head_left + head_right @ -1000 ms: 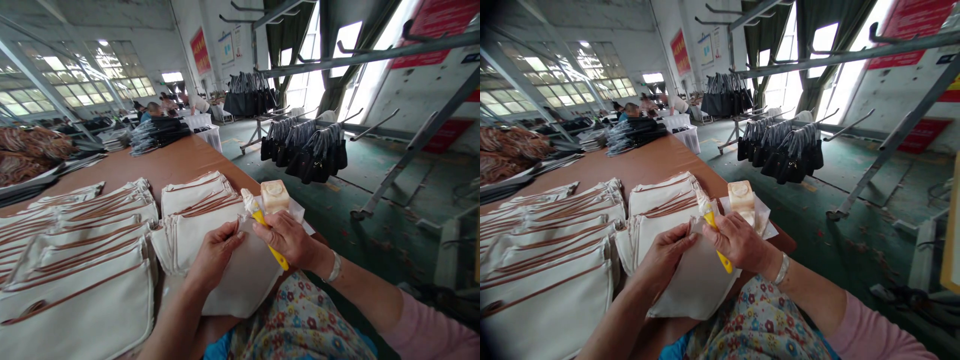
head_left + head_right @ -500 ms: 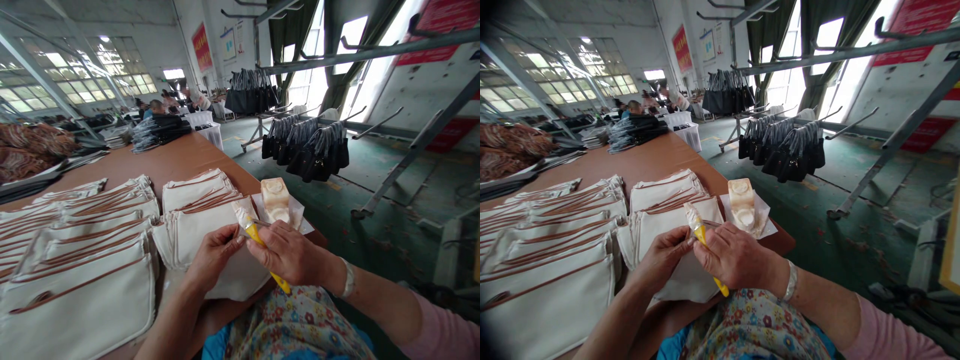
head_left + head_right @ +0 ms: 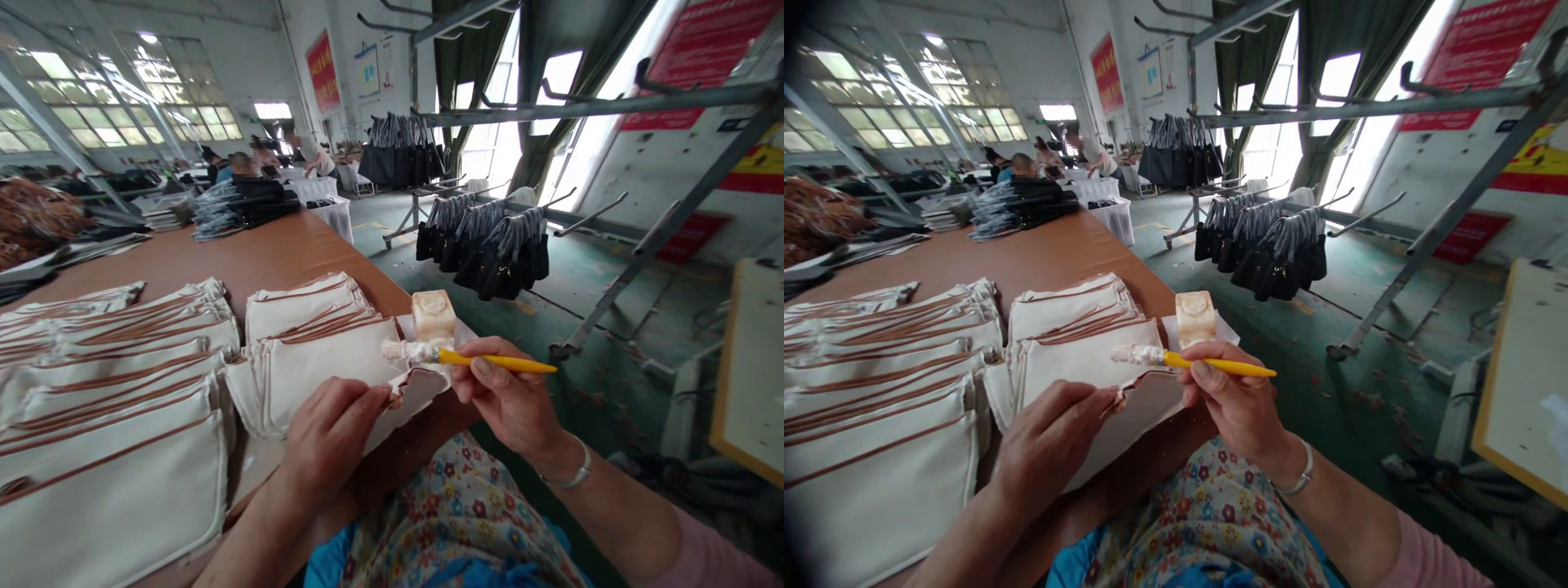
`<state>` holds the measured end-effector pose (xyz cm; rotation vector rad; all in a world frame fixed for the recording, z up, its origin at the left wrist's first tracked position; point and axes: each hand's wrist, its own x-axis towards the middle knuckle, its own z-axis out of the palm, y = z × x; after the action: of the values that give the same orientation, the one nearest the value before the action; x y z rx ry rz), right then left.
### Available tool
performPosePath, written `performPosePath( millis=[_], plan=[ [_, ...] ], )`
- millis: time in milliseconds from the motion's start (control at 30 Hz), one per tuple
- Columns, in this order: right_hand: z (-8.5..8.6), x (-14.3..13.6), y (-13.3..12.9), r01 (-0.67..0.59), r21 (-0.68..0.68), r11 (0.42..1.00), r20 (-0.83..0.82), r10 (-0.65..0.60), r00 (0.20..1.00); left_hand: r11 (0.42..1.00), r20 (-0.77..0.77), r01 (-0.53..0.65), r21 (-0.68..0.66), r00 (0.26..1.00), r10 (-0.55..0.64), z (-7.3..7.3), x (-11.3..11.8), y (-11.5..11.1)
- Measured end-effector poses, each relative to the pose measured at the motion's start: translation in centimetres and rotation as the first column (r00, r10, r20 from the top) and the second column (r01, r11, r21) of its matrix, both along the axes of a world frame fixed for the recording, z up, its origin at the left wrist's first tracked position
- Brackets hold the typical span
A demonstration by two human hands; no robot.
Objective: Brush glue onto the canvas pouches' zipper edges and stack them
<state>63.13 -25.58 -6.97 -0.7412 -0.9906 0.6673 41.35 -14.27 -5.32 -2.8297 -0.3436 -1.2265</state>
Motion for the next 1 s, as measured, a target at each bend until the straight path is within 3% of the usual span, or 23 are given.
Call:
performPosePath(
  millis=[67, 167, 333, 500, 700, 800, 1000],
  plan=[
    [-0.2, -0.4, 0.0, -0.051, -0.050, 0.997, -0.199, 0.040, 0.979, 0.999, 0.006, 0.011, 0.052, 1.000, -0.012, -0.3, -0.1, -0.1],
    [-0.2, -0.9, -0.1, -0.079, -0.092, 0.993, -0.358, 0.041, 0.933, 0.995, 0.001, 0.039, 0.096, 0.999, -0.039, -0.7, 0.0, -0.2],
    [0.5, -1.4, -0.4, -0.042, -0.120, 0.992, -0.369, -0.005, 0.929, 0.970, -0.071, 0.103, 0.220, 0.993, -0.090, -0.2, 0.5, -0.5],
    [0.9, -2.0, -1.0, 0.034, -0.082, 0.996, -0.189, -0.049, 0.981, 0.934, -0.120, 0.067, 0.350, 0.992, -0.026, 0.1, 0.8, -0.5],
    [-0.3, -2.7, -1.3, 0.154, -0.060, 0.986, 0.146, -0.144, 0.979, 0.921, -0.143, 0.030, 0.388, 0.989, 0.028, 0.0, 0.8, -0.7],
    [-0.9, -2.7, -1.5, 0.217, 0.020, 0.976, 0.405, -0.206, 0.891, 0.941, -0.099, -0.005, 0.338, 0.994, 0.041, -0.3, 0.7, -1.0],
    [-0.8, -1.5, -2.6, 0.210, 0.346, 0.915, 0.716, -0.401, 0.571, 0.980, 0.050, -0.105, 0.171, 0.994, 0.098, -1.7, 1.0, -1.7]
  ],
)
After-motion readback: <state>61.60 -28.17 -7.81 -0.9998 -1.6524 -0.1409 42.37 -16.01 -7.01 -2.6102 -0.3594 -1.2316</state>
